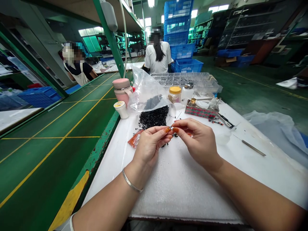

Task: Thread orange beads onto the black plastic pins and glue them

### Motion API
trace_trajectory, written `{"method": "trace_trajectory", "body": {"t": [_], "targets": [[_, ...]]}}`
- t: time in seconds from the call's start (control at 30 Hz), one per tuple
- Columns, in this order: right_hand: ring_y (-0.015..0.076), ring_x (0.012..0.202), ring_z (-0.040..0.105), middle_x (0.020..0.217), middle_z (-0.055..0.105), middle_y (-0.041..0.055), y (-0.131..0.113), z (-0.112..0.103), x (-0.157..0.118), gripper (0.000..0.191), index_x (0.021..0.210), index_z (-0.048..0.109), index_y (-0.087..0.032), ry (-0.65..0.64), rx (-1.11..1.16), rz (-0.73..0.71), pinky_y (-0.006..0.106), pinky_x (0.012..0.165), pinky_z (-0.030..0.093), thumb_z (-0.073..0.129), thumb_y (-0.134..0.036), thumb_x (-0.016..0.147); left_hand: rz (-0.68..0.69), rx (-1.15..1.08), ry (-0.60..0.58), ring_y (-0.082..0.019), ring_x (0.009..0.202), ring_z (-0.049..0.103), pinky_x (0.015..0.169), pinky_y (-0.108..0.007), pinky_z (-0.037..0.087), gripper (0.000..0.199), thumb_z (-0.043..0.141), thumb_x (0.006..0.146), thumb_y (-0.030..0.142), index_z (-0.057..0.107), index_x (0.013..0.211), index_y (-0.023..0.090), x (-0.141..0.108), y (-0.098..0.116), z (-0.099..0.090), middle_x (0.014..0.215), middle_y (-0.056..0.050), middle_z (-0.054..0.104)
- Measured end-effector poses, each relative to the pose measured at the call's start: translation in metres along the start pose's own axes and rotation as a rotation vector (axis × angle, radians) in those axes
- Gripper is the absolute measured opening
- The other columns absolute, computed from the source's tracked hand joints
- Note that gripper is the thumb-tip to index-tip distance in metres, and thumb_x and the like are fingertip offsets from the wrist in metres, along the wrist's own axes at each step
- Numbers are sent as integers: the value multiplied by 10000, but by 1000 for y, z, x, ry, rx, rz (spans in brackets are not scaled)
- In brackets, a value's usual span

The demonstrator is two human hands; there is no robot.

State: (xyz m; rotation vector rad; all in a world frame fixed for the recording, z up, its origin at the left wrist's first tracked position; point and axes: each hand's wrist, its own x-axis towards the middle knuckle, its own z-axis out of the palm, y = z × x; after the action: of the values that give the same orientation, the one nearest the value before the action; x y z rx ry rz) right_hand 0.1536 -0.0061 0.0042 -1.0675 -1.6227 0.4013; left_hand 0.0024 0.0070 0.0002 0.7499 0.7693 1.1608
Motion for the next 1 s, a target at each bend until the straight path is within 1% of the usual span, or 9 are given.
{"method": "trace_trajectory", "body": {"t": [0.1, 0.17, 0.33, 0.53, 0.63, 0.73, 0.87, 1.0], "targets": [[161, 797, 636, 867, 698, 24, -2, -1, 0, 93, 909, 689, -215, -2, -150, -189, 305, 730, 504, 627, -160, 867, 21, 22, 17, -86, 614, 662, 629, -173, 535, 158, 794, 687, 190, 748, 806, 97, -1, 0, 1, 723, -51, 731], [172, 838, 638, 877, 692, 33, -2, -2, 0, 103, 905, 680, -212, -18, -220, -257, 313, 752, 495, 605, -147, 879, 45, 54, 33, -91, 608, 664, 624, -179, 538, 168, 798, 684, 198, 748, 808, 96, -2, -1, 1, 696, -47, 723], [186, 843, 626, 880, 668, 51, -2, -4, 0, 121, 895, 643, -201, -52, -328, -304, 323, 752, 474, 544, -131, 903, 91, 117, 36, -107, 620, 675, 630, -198, 545, 182, 800, 684, 217, 747, 813, 100, -3, -2, 2, 706, -59, 730], [164, 753, 571, 809, 619, 38, -1, -6, 3, 130, 861, 603, -185, -130, -319, -269, 303, 690, 434, 508, -116, 917, 63, 117, 19, -105, 616, 678, 616, -187, 549, 182, 799, 693, 216, 745, 817, 94, -2, -2, 0, 720, -71, 738], [157, 737, 563, 803, 616, 33, 1, -7, 4, 128, 851, 602, -184, -142, -320, -274, 297, 669, 426, 515, -114, 913, 45, 131, 10, -106, 627, 683, 613, -180, 548, 188, 795, 699, 219, 747, 828, 91, -1, -1, -1, 749, -83, 747], [159, 761, 581, 834, 638, 40, 3, -9, 5, 128, 862, 614, -178, -143, -329, -327, 291, 673, 435, 520, -104, 910, 26, 142, 11, -102, 621, 679, 612, -176, 547, 189, 795, 696, 220, 748, 824, 90, -2, 0, -1, 738, -77, 745], [178, 834, 624, 911, 676, 63, 3, -13, 8, 131, 892, 646, -172, -169, -397, -427, 295, 718, 459, 530, -116, 915, 2, 142, 6, -92, 592, 665, 591, -167, 539, 165, 786, 695, 207, 744, 797, 84, -2, 1, -1, 702, -65, 734], [192, 848, 620, 893, 673, 70, 2, -15, 9, 132, 890, 634, -161, -230, -455, -476, 305, 735, 460, 515, -109, 916, -25, 132, -28, -95, 608, 671, 584, -159, 533, 158, 769, 714, 201, 740, 803, 74, -2, 1, -2, 711, -74, 734]]}}
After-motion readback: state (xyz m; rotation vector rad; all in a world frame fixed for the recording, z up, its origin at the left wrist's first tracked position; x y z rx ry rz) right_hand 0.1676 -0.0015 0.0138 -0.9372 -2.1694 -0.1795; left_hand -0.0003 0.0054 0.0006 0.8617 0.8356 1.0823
